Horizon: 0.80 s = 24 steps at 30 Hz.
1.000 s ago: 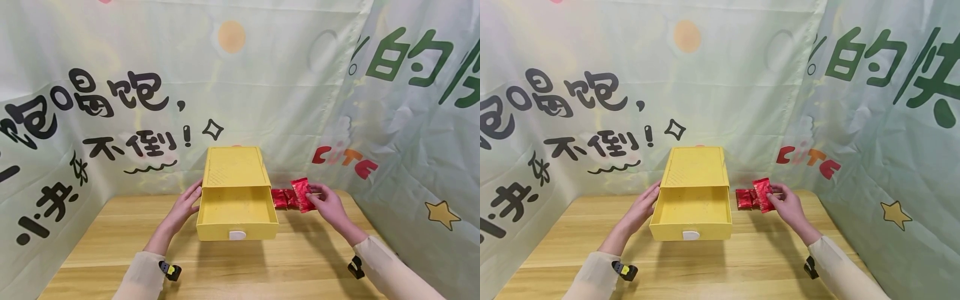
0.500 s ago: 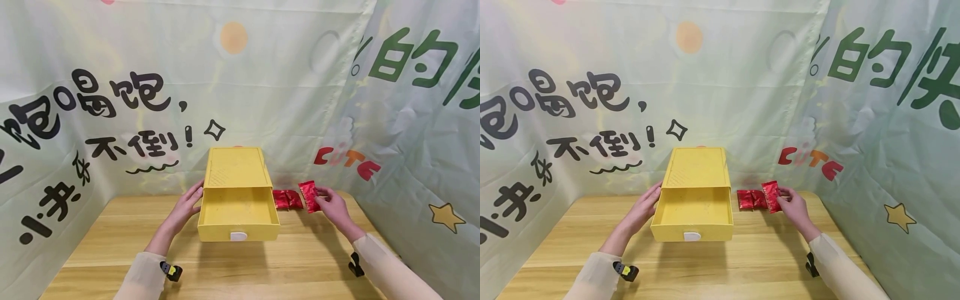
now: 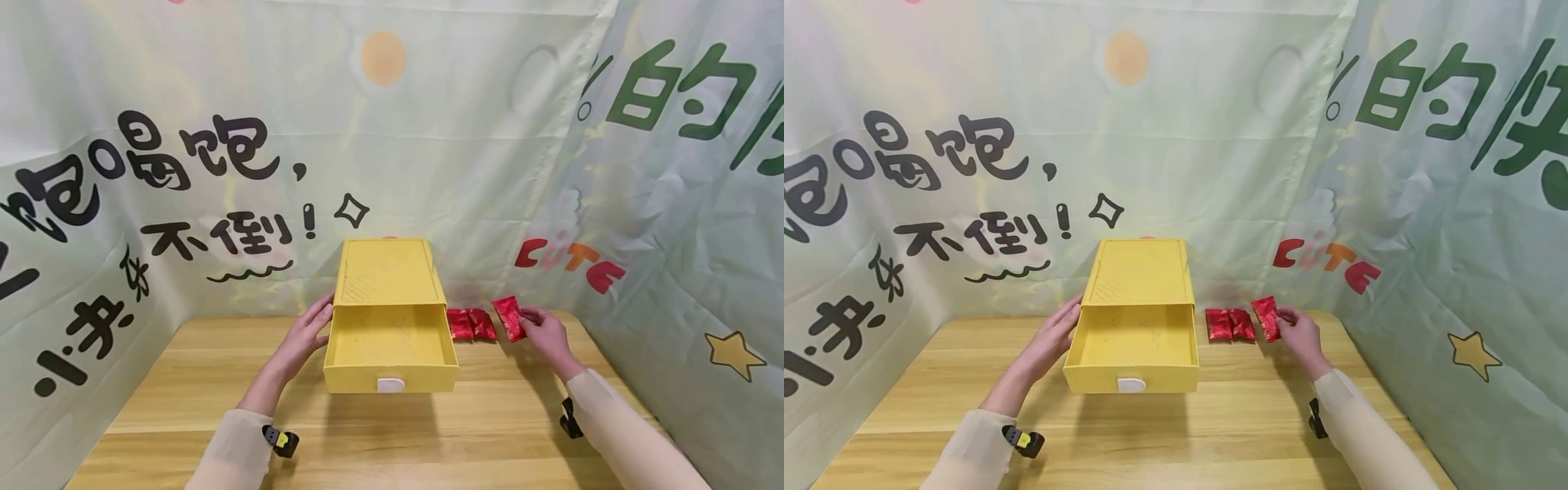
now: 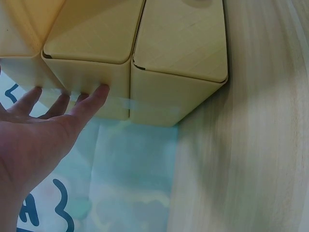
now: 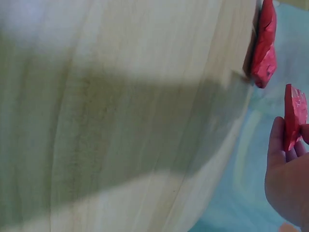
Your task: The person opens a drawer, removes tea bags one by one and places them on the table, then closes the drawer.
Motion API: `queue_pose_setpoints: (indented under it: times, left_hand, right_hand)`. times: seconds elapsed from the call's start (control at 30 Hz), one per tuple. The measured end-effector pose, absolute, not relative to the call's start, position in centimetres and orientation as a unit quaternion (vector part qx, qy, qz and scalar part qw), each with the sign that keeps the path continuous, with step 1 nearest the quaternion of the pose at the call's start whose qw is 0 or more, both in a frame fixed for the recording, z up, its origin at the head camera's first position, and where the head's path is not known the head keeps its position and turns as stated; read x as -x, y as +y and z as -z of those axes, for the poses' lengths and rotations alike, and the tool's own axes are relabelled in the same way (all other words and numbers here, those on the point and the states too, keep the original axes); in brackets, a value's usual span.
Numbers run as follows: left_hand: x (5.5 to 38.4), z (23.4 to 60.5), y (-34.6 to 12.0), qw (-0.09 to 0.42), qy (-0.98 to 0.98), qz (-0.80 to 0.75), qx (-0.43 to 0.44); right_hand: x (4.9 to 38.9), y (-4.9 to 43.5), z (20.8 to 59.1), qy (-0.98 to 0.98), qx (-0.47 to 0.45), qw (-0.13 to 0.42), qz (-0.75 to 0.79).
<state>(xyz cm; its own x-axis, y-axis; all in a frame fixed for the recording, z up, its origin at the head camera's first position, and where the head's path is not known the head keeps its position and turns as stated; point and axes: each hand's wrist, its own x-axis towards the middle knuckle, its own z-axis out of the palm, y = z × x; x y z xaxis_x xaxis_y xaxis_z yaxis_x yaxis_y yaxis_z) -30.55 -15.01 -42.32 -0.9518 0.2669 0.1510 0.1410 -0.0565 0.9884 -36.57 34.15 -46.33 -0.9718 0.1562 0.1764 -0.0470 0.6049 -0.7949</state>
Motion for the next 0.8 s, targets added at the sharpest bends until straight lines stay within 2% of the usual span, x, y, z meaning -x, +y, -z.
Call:
queue_pose_setpoints:
  times: [0.4, 0.8]
  left_hand:
    - [30.4, 42.4, -14.9, 0.046, 0.682, -0.715, -0.148]
    - [30.5, 42.3, -14.8, 0.043, 0.682, -0.715, -0.15]
  right_hand:
    - [38.3, 34.8, 48.5, -0.908, 0.068, 0.124, -0.394]
    - [39.9, 34.0, 49.4, -0.921, 0.076, 0.09, -0.372]
